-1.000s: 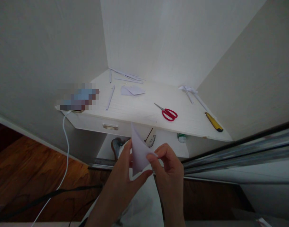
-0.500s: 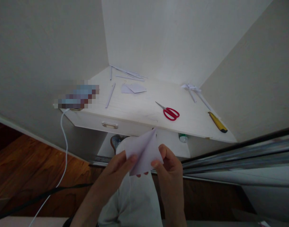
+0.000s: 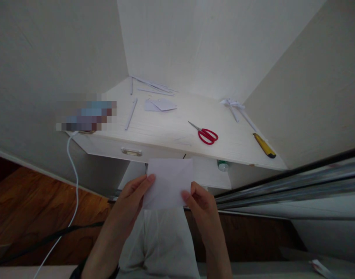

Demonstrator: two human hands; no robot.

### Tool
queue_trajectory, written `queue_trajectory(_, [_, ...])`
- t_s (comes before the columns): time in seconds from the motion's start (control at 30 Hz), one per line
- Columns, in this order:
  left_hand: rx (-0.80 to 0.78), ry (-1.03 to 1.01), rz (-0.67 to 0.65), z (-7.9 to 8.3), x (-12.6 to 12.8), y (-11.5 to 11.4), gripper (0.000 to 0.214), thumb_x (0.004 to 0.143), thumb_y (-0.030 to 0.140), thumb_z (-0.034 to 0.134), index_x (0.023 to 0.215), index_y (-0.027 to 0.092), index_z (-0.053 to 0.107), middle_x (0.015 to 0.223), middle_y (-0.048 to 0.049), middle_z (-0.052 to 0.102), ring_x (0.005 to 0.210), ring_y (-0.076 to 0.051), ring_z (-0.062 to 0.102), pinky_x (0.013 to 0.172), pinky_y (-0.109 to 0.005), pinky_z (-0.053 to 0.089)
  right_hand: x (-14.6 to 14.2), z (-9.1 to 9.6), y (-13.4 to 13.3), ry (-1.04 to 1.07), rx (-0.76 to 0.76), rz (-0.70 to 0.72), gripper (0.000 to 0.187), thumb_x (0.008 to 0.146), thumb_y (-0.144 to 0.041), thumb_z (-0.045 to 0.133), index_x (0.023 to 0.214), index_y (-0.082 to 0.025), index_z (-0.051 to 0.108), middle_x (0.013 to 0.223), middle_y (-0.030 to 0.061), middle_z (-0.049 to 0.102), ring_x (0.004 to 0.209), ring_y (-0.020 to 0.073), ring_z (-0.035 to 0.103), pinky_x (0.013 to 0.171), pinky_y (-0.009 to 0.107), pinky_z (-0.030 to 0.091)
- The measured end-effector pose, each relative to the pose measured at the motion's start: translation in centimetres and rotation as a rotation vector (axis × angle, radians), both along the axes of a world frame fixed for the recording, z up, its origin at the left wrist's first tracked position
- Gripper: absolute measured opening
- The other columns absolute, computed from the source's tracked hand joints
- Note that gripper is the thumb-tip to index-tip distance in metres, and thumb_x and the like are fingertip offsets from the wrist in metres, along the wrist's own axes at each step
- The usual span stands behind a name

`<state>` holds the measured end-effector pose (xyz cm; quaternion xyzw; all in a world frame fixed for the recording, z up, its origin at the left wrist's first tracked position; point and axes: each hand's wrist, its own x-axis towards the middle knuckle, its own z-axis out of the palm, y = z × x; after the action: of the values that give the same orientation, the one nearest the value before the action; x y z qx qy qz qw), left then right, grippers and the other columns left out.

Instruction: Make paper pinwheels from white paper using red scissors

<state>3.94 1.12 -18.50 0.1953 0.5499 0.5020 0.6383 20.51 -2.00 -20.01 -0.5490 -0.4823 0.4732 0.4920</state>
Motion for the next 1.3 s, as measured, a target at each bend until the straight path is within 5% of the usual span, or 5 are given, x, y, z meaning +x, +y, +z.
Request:
queue_trajectory(0.4, [0.015,-0.011,-0.25,-2.3,-1.6,1.0,0.029,0.052,0.041,0.088,0.06,0.018,0.073,0.056,0.0028,0.065,0.053,-0.01,0.053,0.05,-0.019,0.041,2.1,-1.3,0.4,-0.107,-0.073,0.18,0.024,0.077,-0.03,0.065,0.058,-0.019,0.054,0.071,-0.0004,0.051,0.072,0.0165,0.051,0.068,0.027,0.038])
queue_trajectory(0.53, [-0.009,-0.008,-0.332,-2.8,-2.2,1.4,0.03,0.05,0.039,0.09,0.061,0.016,0.075,0.062,-0.0017,0.07,0.065,-0.014,0.06,0.061,-0.022,0.047,3.0,-1.6,0.6,-0.14,-0.083,0.229,0.023,0.077,-0.03,0.064,0.057,-0.019,0.059,0.068,-0.0004,0.051,0.069,0.0162,0.051,0.068,0.028,0.039])
queue_trajectory(0.8, [-0.07,-0.001,-0.34,-2.8,-2.9,1.4,0.032,0.045,0.034,0.091,0.064,0.015,0.073,0.063,-0.0006,0.068,0.06,-0.013,0.058,0.058,-0.024,0.045,3.1,-2.2,0.9,-0.161,-0.1,0.29,0.021,0.078,-0.026,0.064,0.058,-0.019,0.061,0.07,0.0002,0.055,0.071,0.0163,0.053,0.069,0.028,0.04])
queue_trajectory(1.3, [-0.003,-0.093,-0.447,-3.2,-3.6,1.0,0.036,0.065,0.048,0.079,0.077,0.015,0.071,0.071,-0.005,0.073,0.064,-0.017,0.065,0.061,-0.026,0.049,2.9,0.1,-0.8,-0.171,-0.151,0.308,0.023,0.079,-0.031,0.065,0.061,-0.018,0.066,0.072,0.002,0.058,0.072,0.0172,0.056,0.067,0.028,0.041])
